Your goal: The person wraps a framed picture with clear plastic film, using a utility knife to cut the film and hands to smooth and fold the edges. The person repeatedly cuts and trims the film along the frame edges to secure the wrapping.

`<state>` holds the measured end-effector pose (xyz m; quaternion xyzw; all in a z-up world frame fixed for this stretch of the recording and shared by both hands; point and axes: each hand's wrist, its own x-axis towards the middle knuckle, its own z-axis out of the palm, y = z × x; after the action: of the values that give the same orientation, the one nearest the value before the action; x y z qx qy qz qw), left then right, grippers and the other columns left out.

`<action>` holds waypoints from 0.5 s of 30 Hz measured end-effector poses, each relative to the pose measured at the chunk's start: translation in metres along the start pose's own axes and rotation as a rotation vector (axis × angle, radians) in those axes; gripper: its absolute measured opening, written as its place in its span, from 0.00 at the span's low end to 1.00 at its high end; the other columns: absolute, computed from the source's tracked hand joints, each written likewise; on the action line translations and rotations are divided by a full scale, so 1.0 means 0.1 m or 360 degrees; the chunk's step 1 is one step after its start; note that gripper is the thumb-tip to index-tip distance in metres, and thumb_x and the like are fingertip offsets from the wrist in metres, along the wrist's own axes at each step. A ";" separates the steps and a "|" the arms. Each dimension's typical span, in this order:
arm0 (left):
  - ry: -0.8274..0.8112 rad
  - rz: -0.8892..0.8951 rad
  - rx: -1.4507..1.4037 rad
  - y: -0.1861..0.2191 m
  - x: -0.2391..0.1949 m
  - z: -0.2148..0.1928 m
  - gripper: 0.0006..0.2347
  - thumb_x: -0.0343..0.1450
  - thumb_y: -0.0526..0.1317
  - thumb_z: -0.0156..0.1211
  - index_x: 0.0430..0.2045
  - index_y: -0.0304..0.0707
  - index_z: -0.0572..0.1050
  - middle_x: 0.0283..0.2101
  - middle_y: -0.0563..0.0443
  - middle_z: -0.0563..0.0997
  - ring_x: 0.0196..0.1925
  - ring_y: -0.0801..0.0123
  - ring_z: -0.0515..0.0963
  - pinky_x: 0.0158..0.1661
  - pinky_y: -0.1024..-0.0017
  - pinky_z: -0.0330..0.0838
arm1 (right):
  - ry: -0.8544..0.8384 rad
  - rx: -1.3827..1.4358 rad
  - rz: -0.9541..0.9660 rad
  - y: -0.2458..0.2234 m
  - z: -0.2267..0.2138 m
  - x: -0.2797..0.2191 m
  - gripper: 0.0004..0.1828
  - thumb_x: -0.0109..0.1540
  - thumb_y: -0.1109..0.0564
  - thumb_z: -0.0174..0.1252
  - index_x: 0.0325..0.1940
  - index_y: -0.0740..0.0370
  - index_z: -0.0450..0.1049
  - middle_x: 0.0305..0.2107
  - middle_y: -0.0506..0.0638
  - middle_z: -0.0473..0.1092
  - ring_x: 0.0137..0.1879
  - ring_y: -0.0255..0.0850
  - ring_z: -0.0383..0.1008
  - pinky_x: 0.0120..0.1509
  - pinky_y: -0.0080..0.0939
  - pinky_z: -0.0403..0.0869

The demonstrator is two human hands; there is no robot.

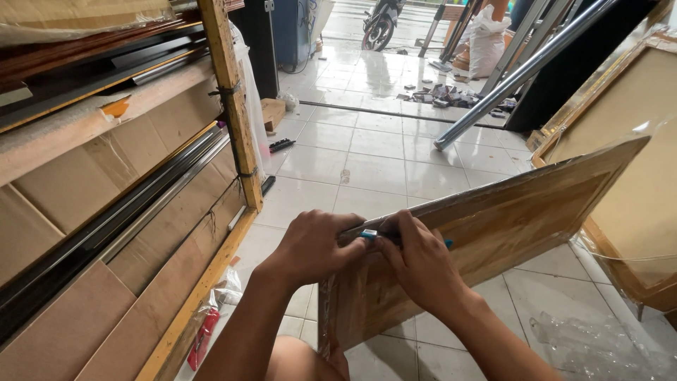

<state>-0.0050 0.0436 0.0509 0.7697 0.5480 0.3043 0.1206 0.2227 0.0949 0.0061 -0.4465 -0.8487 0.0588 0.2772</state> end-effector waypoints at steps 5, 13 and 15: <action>0.0017 0.0038 0.0019 -0.07 0.01 0.07 0.19 0.74 0.51 0.61 0.53 0.43 0.87 0.32 0.32 0.90 0.43 0.32 0.90 0.52 0.41 0.83 | -0.0031 0.0069 0.0104 -0.07 0.00 -0.02 0.15 0.75 0.37 0.53 0.58 0.45 0.70 0.40 0.51 0.82 0.55 0.53 0.84 0.59 0.58 0.74; 0.0056 -0.0054 -0.0173 0.01 -0.21 -0.16 0.23 0.71 0.52 0.66 0.63 0.51 0.83 0.50 0.35 0.91 0.54 0.31 0.88 0.57 0.40 0.82 | -0.0164 0.0750 0.0214 -0.11 -0.14 0.10 0.19 0.70 0.45 0.60 0.61 0.52 0.72 0.40 0.66 0.80 0.53 0.63 0.83 0.57 0.65 0.78; 0.0229 -0.0239 -0.0725 0.00 -0.36 -0.21 0.33 0.63 0.40 0.80 0.67 0.42 0.78 0.57 0.24 0.87 0.57 0.28 0.88 0.53 0.45 0.89 | 0.0075 0.1181 0.0433 0.04 0.02 0.11 0.16 0.64 0.47 0.74 0.42 0.60 0.80 0.28 0.51 0.73 0.40 0.45 0.77 0.48 0.48 0.76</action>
<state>-0.0257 0.0077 0.0555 0.6562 0.5282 0.4642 0.2739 0.2200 0.1063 0.0079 -0.4256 -0.6964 0.3875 0.4287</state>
